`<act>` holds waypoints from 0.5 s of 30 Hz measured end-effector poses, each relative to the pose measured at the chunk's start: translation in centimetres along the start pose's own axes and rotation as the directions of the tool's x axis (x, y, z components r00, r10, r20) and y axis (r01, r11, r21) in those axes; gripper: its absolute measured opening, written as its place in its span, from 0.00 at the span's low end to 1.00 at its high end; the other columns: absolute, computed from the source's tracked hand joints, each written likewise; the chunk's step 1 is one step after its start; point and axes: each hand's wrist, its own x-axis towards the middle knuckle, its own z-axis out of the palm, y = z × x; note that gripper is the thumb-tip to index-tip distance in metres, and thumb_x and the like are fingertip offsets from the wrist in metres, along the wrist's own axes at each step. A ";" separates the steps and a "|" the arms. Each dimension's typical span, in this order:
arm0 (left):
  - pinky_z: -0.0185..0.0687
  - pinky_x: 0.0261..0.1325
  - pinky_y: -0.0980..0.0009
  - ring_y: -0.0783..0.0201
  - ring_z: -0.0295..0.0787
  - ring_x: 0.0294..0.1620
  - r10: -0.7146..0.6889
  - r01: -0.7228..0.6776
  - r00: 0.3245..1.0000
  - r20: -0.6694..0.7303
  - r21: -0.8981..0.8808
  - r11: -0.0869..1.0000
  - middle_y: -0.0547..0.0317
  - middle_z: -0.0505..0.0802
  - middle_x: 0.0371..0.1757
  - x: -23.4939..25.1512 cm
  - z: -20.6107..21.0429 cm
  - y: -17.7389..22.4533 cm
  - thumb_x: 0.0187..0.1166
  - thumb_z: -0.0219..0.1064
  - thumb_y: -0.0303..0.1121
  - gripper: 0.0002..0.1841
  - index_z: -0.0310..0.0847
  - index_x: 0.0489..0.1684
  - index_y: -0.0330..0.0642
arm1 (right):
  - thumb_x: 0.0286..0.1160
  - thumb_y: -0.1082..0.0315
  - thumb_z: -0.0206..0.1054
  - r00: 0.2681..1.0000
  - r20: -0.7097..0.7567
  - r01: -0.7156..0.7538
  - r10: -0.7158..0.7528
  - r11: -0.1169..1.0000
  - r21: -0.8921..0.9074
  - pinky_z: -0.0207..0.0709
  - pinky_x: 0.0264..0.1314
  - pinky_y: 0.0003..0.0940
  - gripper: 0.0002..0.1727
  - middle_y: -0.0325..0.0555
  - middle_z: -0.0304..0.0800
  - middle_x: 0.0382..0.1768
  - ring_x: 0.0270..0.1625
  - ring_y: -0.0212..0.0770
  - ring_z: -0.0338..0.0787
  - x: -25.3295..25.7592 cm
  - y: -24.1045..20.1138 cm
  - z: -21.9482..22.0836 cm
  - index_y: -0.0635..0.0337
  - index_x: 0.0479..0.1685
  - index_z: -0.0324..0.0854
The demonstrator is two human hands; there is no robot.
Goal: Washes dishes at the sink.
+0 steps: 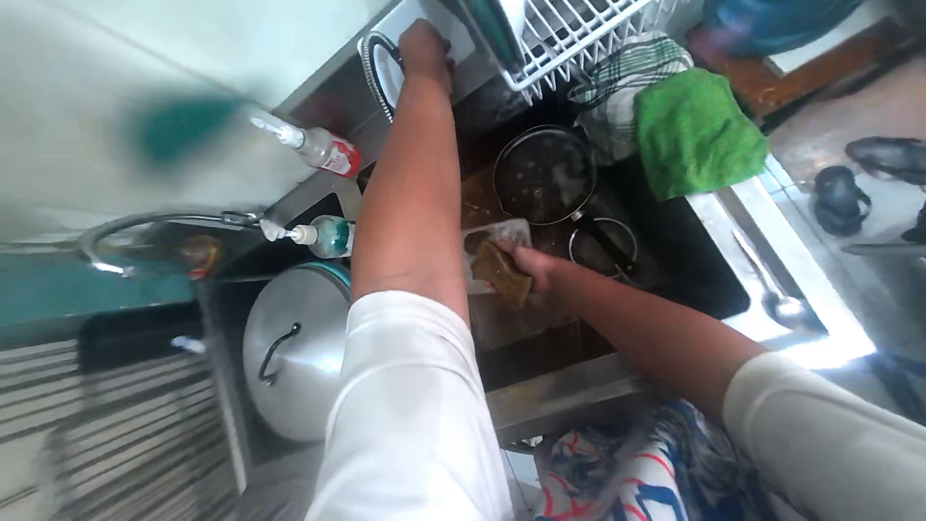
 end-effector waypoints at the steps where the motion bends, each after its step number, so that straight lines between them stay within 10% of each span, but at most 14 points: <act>1: 0.83 0.56 0.62 0.57 0.84 0.60 -0.018 0.018 1.000 0.006 0.020 1.000 0.46 0.84 0.65 -0.9 0.0 0.4 0.93 0.47 0.34 0.19 0.71 0.75 0.36 | 0.92 0.33 0.37 0.996 -0.094 0.003 -0.013 0.993 -0.115 0.85 0.53 0.43 0.39 0.52 0.87 0.52 0.50 0.44 0.89 -0.4 0.0 0.1 0.58 0.74 0.74; 6: 0.88 0.56 0.65 0.58 0.90 0.58 0.004 -0.025 0.968 0.250 0.080 0.997 0.44 0.86 0.65 -9.5 -4.1 3.3 0.95 0.48 0.35 0.21 0.65 0.80 0.34 | 0.91 0.33 0.41 0.917 -0.256 0.099 -0.305 0.798 -0.595 0.72 0.78 0.67 0.41 0.64 0.81 0.75 0.76 0.61 0.82 0.1 1.0 -2.5 0.56 0.85 0.71; 11: 0.90 0.58 0.63 0.62 0.93 0.53 0.309 -0.387 0.816 0.488 0.063 0.920 0.56 0.93 0.57 -21.0 -17.5 3.7 0.93 0.49 0.34 0.18 0.74 0.71 0.35 | 0.91 0.37 0.48 0.737 -0.166 0.125 -0.655 0.374 -0.919 0.76 0.70 0.73 0.31 0.60 0.88 0.67 0.68 0.63 0.88 -4.9 0.3 -0.7 0.42 0.82 0.74; 15: 0.87 0.42 0.70 0.70 0.87 0.36 0.512 -0.496 0.859 0.021 0.283 0.821 0.58 0.89 0.42 -24.3 -28.3 -3.1 0.86 0.61 0.34 0.13 0.78 0.57 0.33 | 0.91 0.38 0.48 0.774 -0.246 -0.194 -0.583 0.152 -0.969 0.75 0.66 0.79 0.34 0.71 0.85 0.68 0.68 0.75 0.85 -4.5 1.1 -1.2 0.52 0.83 0.73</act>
